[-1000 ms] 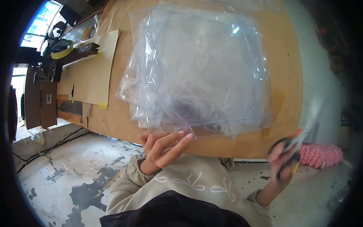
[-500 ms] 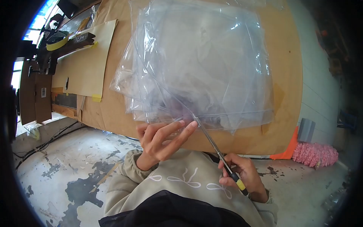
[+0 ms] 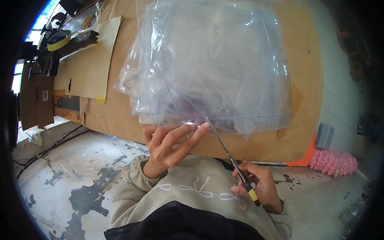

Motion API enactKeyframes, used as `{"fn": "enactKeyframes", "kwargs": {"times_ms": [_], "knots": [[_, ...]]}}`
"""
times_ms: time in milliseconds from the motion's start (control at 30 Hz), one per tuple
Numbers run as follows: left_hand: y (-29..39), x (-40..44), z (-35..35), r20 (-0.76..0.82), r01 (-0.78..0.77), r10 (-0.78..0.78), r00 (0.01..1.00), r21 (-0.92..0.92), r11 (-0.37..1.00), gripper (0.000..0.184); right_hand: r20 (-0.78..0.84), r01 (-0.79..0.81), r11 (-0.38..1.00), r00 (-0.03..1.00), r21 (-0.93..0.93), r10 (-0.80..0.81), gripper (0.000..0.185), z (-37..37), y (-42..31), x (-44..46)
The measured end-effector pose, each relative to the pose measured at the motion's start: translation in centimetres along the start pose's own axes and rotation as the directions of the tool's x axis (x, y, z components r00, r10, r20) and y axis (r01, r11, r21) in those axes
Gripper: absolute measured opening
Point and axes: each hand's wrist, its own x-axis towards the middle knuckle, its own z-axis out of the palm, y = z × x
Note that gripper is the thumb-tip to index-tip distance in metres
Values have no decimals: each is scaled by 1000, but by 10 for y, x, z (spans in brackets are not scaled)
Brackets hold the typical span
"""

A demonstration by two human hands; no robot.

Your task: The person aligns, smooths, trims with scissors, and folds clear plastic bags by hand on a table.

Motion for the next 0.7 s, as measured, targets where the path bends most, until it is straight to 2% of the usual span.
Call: {"fn": "enactKeyframes", "kwargs": {"times_ms": [133,267,700], "knots": [[-1,1,-1,12,-1,1,1000,-2,1000,47,-53,-29,996,998,-86,24,38,2,4,0],[-2,2,-2,17,-15,15,1000,6,1000,48,-101,-48,995,994,-82,39,38,5,4,1],[-1,2,0,13,2,-2,1000,10,1000,48,-142,4,963,989,-269,-44,36,6,5,6]]}}
